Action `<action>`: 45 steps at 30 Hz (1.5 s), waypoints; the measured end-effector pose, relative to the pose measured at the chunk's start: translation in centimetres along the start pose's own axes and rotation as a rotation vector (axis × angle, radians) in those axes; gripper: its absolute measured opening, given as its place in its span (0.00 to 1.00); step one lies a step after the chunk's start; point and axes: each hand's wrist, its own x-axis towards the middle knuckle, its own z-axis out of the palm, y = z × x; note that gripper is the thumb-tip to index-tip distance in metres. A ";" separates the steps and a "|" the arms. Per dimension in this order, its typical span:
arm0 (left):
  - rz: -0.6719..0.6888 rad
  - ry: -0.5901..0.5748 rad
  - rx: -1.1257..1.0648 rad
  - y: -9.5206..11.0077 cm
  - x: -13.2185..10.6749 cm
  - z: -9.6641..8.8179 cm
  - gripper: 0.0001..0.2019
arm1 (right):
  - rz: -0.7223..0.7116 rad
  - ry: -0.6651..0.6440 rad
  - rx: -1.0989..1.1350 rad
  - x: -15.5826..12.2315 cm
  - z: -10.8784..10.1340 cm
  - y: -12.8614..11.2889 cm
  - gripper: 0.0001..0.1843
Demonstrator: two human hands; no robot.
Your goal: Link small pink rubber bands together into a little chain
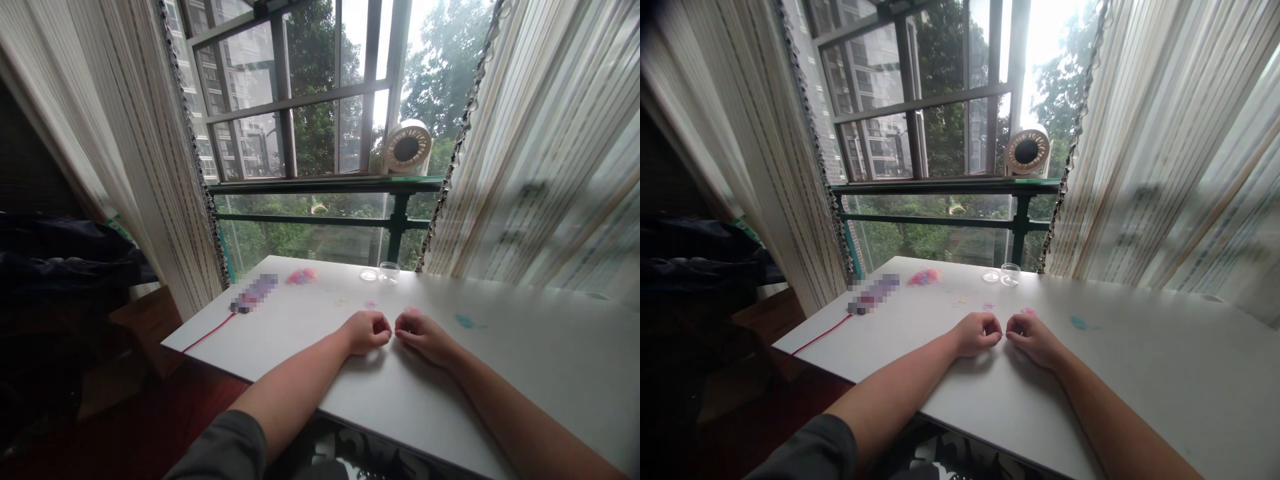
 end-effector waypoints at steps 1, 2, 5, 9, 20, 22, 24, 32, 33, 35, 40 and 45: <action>0.008 -0.005 0.001 0.0 0.0 -0.1 0.08 | -0.005 -0.006 0.008 0.0 0.0 0.0 0.06; 0.014 -0.011 0.003 0.1 0.0 -0.1 0.08 | -0.009 -0.011 0.019 0.0 0.0 0.0 0.06; 0.030 -0.029 0.003 0.3 0.0 -0.5 0.08 | -0.023 -0.002 0.036 0.1 -0.2 -0.1 0.05; 0.042 -0.020 -0.020 0.2 0.0 -0.9 0.06 | 0.027 0.099 0.054 0.1 -0.7 0.3 0.07; 0.004 0.070 -0.085 -0.7 0.3 -1.4 0.07 | 0.314 0.482 -0.448 -1.0 -7.7 5.2 0.06; 0.000 0.077 -0.100 -0.7 0.4 -1.7 0.07 | 0.421 0.543 -0.506 -1.7 -9.1 6.4 0.07; -0.009 0.086 -0.118 -0.9 0.6 -1.9 0.07 | 0.520 0.580 -0.532 -2.3 -10.0 7.4 0.09; -0.002 0.135 -0.172 -1.9 0.9 -2.2 0.08 | 0.651 0.593 -0.507 -2.9 -10.8 9.1 0.09; 0.001 0.139 -0.168 -2.0 0.9 -2.2 0.08 | 0.652 0.590 -0.498 -2.8 -10.8 9.2 0.09; 0.002 0.144 -0.163 -2.2 0.9 -2.2 0.08 | 0.649 0.589 -0.475 -2.8 -10.8 9.4 0.08; -0.005 0.194 -0.177 -2.4 1.0 -2.7 0.08 | 0.647 0.629 -0.400 -2.8 -11.1 9.4 0.09; -0.013 0.256 -0.178 -2.6 0.9 -3.6 0.09 | 0.658 0.687 -0.320 -3.0 -11.4 9.3 0.11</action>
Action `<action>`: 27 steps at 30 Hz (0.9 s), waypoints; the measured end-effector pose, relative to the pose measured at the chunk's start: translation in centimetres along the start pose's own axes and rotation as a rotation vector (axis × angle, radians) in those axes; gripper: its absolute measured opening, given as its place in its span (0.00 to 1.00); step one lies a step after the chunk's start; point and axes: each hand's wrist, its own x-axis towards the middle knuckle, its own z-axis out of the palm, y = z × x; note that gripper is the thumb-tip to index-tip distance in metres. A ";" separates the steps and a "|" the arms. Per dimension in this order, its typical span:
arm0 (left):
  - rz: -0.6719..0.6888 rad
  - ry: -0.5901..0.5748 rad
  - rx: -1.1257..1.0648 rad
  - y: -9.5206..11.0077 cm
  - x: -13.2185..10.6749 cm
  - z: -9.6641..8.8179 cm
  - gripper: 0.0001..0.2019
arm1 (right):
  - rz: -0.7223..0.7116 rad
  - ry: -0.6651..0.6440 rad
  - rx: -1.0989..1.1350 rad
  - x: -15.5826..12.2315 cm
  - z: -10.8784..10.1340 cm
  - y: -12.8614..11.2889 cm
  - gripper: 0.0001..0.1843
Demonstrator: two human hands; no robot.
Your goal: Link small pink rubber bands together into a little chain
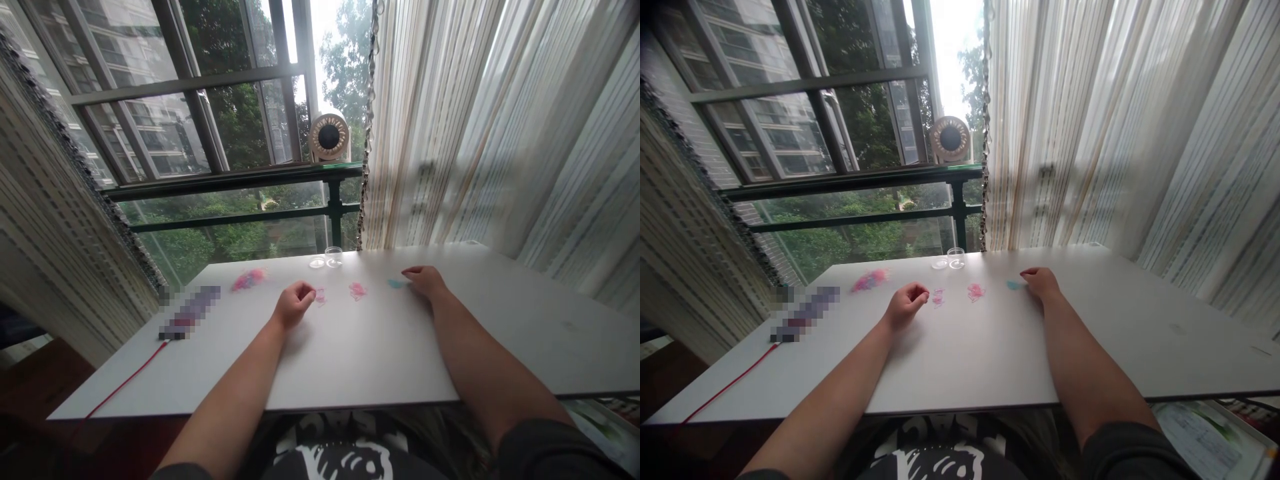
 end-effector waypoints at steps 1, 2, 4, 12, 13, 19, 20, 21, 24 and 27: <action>-0.003 0.013 0.000 0.0 0.0 -0.2 0.09 | 0.006 0.003 0.012 0.0 0.0 0.0 0.12; -0.008 0.026 -0.002 0.0 0.0 -0.3 0.09 | 0.009 0.006 0.023 -0.1 -0.1 0.0 0.12; -0.018 0.049 -0.009 -0.1 0.0 -0.5 0.09 | 0.002 0.009 0.042 -0.2 0.0 -0.1 0.12; -0.027 0.039 -0.011 -0.1 -0.2 -0.2 0.09 | -0.103 -0.008 0.056 -0.4 1.1 -0.1 0.12; -0.024 0.043 -0.005 -0.1 -0.2 -0.2 0.09 | -0.113 -0.009 0.050 -0.4 1.2 -0.1 0.12; -0.028 0.179 0.034 -1.2 0.6 -2.3 0.11 | -0.116 -0.018 0.129 -0.4 1.5 -0.2 0.13; -0.051 0.230 0.043 -1.7 0.9 -2.9 0.11 | -0.106 -0.028 0.182 -0.4 1.5 -0.3 0.14; -0.085 0.284 0.054 -2.2 1.1 -3.6 0.11 | -0.097 -0.036 0.242 -0.4 1.5 -0.4 0.15; -0.210 0.406 0.148 -3.8 1.6 -5.2 0.11 | -0.079 -0.046 0.376 -0.5 1.4 -0.6 0.22; -0.276 0.450 0.260 -5.1 1.9 -6.4 0.11 | -0.052 -0.037 0.331 -0.4 1.4 -0.3 0.28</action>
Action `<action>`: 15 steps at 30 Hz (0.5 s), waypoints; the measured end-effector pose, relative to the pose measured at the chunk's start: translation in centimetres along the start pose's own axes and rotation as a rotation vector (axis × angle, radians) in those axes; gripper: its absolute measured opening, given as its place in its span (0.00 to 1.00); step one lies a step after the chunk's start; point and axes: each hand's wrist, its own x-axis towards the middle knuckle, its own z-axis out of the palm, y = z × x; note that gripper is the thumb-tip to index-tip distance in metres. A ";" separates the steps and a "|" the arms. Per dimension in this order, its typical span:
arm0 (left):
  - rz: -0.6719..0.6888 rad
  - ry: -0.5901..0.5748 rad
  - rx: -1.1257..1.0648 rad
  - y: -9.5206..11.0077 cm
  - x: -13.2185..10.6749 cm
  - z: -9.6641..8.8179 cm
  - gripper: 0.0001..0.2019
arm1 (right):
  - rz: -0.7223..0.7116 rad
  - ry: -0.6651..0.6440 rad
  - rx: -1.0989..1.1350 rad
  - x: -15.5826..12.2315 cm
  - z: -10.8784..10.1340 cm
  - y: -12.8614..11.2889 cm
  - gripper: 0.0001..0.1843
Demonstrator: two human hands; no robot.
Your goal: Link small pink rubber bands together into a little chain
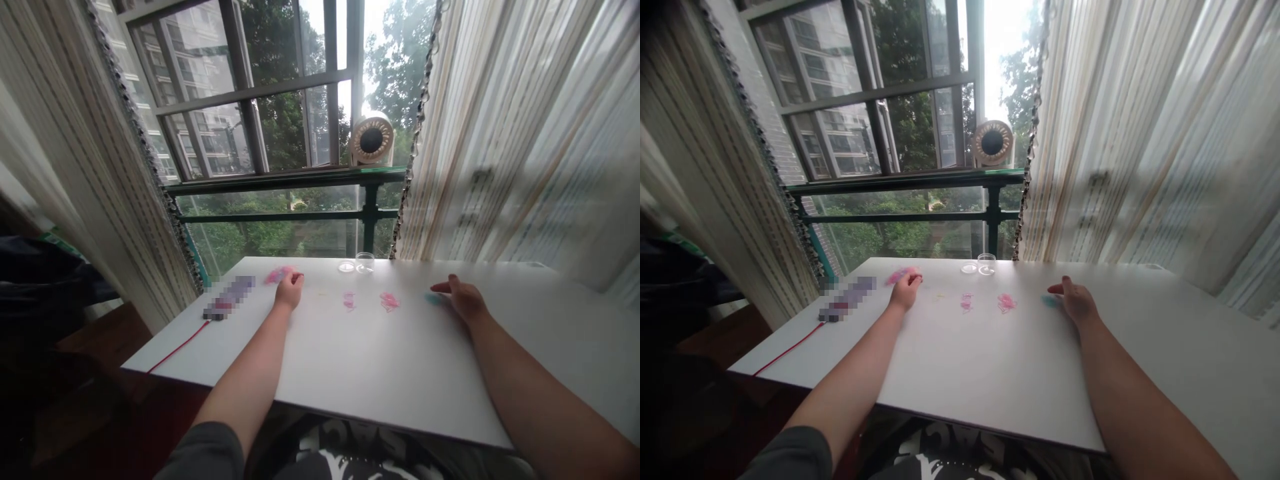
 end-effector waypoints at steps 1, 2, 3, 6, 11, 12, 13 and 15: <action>-0.006 0.010 0.028 -0.4 0.3 -0.2 0.12 | -0.004 0.014 -0.032 0.1 -0.1 0.1 0.29; -0.009 0.018 0.054 -0.8 0.6 -0.5 0.12 | -0.026 0.026 -0.051 0.2 -0.1 0.2 0.31; -0.010 0.024 0.084 -1.1 0.9 -0.8 0.12 | -0.051 0.041 -0.057 0.2 -0.2 0.3 0.31; -0.010 0.027 0.173 -2.5 1.6 -1.9 0.15 | -0.122 0.069 -0.064 0.1 -0.2 0.1 0.32; -0.019 -0.030 0.299 -4.0 1.6 -2.7 0.16 | -0.223 0.137 -0.163 -1.2 0.2 -1.7 0.25; -0.015 -0.047 0.318 -3.9 1.5 -2.5 0.16 | -0.239 0.128 -0.170 -1.6 0.4 -2.2 0.23; -0.009 -0.064 0.334 -3.7 1.4 -2.2 0.16 | -0.265 0.132 -0.170 -2.1 0.8 -2.8 0.20; 0.012 -0.099 0.358 -3.2 1.3 -1.3 0.16 | -0.312 0.107 -0.156 -3.1 1.6 -4.0 0.16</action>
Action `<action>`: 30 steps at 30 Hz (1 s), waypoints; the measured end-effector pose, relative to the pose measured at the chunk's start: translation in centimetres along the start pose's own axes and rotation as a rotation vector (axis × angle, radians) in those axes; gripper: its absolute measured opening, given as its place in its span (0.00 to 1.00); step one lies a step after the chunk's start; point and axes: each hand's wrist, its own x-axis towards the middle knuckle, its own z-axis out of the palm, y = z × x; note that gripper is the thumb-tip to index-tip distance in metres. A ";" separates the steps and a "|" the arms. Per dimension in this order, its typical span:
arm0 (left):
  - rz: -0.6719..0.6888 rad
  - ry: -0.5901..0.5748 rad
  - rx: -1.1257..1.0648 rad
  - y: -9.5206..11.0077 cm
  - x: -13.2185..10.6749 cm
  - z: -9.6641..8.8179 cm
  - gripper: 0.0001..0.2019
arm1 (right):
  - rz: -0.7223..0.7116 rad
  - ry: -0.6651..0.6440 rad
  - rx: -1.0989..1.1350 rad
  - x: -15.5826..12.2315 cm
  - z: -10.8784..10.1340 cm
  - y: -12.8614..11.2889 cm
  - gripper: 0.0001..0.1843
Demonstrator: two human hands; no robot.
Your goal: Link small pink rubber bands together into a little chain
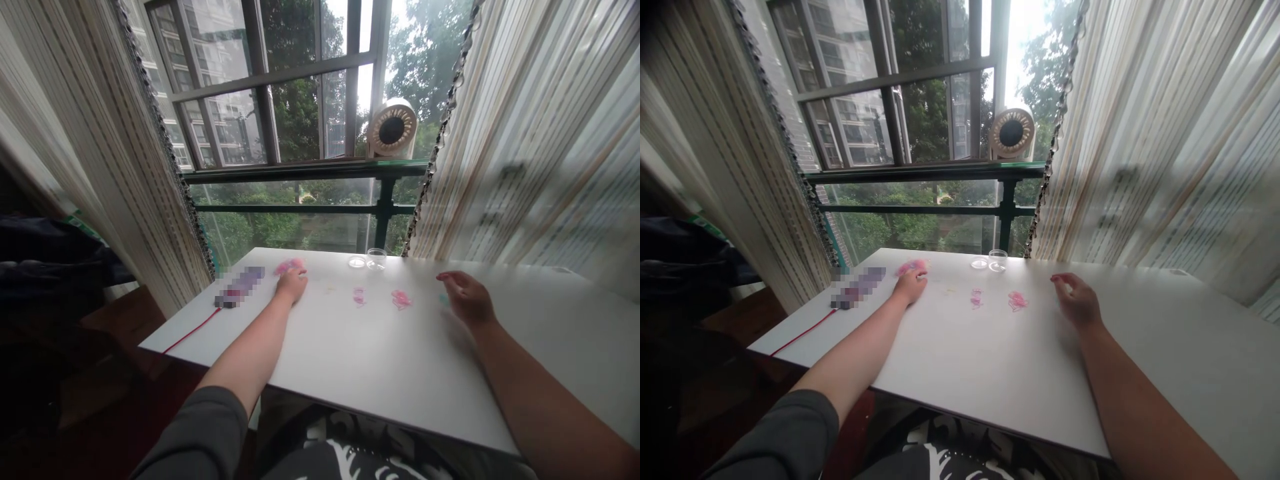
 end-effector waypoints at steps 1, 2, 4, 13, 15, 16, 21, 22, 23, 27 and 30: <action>0.013 -0.015 0.009 0.5 0.0 0.3 0.15 | -0.015 -0.025 0.014 -0.4 0.3 -0.8 0.15; 0.024 -0.029 0.018 0.9 0.0 0.6 0.14 | -0.030 -0.066 0.023 -0.8 0.6 -1.6 0.15; 0.040 -0.052 0.033 1.6 0.1 1.0 0.11 | -0.080 -0.184 0.064 -1.7 1.3 -3.0 0.16; 0.066 -0.052 0.052 2.6 -0.7 0.7 0.06 | -0.269 -0.465 0.070 -3.0 2.4 -5.2 0.18; 0.090 -0.059 0.020 3.2 -1.5 0.5 0.07 | -0.267 -0.499 0.089 -3.2 2.5 -5.4 0.17; 0.106 -0.067 0.002 3.7 -1.9 0.5 0.08 | -0.265 -0.512 0.098 -3.4 2.6 -5.6 0.17; 0.270 -0.167 -0.219 7.9 -4.5 0.2 0.10 | -0.302 -0.601 0.202 -4.9 3.4 -8.0 0.10; 0.308 -0.194 -0.269 8.9 -4.9 0.2 0.10 | -0.309 -0.621 0.243 -5.1 3.6 -8.8 0.10; 0.343 -0.225 -0.311 9.9 -5.3 0.2 0.11 | -0.297 -0.630 0.279 -5.3 3.7 -9.5 0.13; 0.403 -0.347 -0.420 13.0 -6.4 0.8 0.12 | -0.165 -0.556 0.356 -5.1 4.3 -11.6 0.16; 0.389 -0.332 -0.472 13.6 -7.2 1.7 0.12 | -0.112 -0.450 0.406 -5.1 4.9 -11.5 0.07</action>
